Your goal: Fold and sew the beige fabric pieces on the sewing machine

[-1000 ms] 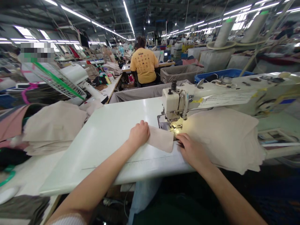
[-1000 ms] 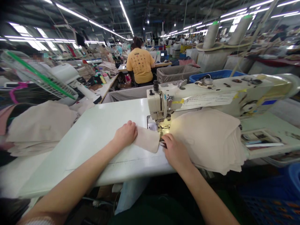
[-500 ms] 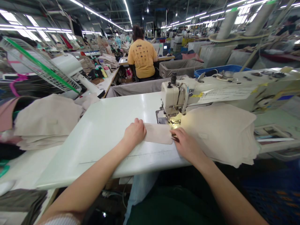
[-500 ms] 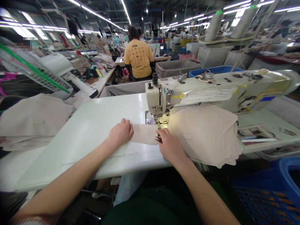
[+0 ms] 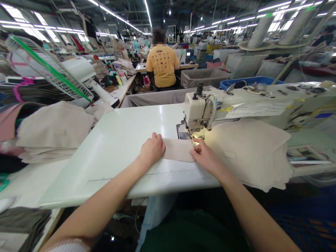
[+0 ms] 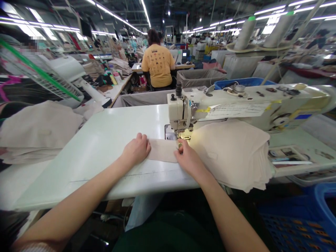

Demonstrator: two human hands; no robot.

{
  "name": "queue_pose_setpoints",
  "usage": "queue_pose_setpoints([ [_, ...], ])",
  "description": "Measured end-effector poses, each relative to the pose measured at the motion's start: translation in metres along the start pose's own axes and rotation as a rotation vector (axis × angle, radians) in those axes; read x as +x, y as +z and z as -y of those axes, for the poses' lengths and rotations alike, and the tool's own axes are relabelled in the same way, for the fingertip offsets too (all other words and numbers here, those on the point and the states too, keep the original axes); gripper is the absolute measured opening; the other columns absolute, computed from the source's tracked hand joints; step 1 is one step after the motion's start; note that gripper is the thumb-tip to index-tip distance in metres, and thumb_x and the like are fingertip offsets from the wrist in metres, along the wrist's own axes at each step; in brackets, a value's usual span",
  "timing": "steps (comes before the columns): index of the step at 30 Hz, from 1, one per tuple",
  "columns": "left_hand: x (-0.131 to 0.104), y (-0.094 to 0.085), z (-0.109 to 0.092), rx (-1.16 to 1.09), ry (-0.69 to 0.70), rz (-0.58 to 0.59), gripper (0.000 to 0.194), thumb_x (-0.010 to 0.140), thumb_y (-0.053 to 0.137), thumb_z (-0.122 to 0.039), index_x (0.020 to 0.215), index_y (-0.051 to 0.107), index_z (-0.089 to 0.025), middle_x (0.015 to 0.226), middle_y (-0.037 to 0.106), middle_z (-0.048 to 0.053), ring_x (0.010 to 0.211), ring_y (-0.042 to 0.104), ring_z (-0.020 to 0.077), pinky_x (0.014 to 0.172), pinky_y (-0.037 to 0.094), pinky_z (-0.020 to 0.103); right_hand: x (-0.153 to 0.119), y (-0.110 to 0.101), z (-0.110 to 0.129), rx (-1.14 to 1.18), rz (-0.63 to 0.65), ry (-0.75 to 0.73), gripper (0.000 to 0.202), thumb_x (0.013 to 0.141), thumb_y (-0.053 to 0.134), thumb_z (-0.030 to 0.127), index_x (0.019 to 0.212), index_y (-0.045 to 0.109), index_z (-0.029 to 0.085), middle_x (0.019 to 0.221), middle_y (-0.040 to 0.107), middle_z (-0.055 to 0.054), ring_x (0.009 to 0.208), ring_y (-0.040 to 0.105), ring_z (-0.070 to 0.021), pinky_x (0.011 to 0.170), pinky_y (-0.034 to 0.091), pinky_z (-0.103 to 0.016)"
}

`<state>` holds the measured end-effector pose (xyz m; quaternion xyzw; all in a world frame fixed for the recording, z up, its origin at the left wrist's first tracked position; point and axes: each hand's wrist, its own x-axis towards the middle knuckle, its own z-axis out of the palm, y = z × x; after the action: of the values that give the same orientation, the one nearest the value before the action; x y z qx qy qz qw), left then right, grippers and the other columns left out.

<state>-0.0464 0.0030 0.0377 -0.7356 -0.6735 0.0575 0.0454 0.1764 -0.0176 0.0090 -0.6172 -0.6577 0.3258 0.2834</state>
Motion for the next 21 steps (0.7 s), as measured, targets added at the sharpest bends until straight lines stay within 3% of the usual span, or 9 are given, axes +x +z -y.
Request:
queue_pose_setpoints([
  [6, 0.000, 0.001, 0.001, 0.000, 0.001, -0.011, 0.034, 0.102, 0.032, -0.029, 0.113, 0.056, -0.007, 0.111, 0.059, 0.017, 0.089, 0.069, 0.0279, 0.070, 0.052, 0.035, -0.001, -0.004, -0.001, -0.042, 0.100, 0.001, 0.061, 0.083, 0.062, 0.017, 0.141, 0.045, 0.016, 0.083, 0.060, 0.002, 0.078, 0.059, -0.0175, 0.074, 0.042, -0.028],
  [13, -0.009, -0.006, 0.000, 0.012, 0.029, 0.019, 0.059, 0.100, 0.040, -0.059, 0.115, 0.058, -0.004, 0.111, 0.059, 0.020, 0.094, 0.067, 0.0309, 0.075, 0.052, 0.035, 0.001, -0.009, -0.002, 0.007, 0.107, 0.022, 0.073, 0.080, 0.068, 0.021, 0.147, 0.040, 0.017, 0.079, 0.060, 0.004, 0.074, 0.059, -0.0168, 0.072, 0.041, -0.028],
  [21, -0.008, -0.005, 0.000, 0.012, 0.024, 0.017, 0.059, 0.099, 0.041, -0.061, 0.116, 0.059, -0.007, 0.112, 0.059, 0.020, 0.095, 0.066, 0.0306, 0.077, 0.052, 0.035, -0.002, -0.009, -0.003, -0.006, 0.176, 0.024, 0.080, 0.079, 0.068, 0.021, 0.152, 0.034, 0.015, 0.078, 0.060, 0.005, 0.071, 0.057, -0.0160, 0.070, 0.039, -0.028],
])
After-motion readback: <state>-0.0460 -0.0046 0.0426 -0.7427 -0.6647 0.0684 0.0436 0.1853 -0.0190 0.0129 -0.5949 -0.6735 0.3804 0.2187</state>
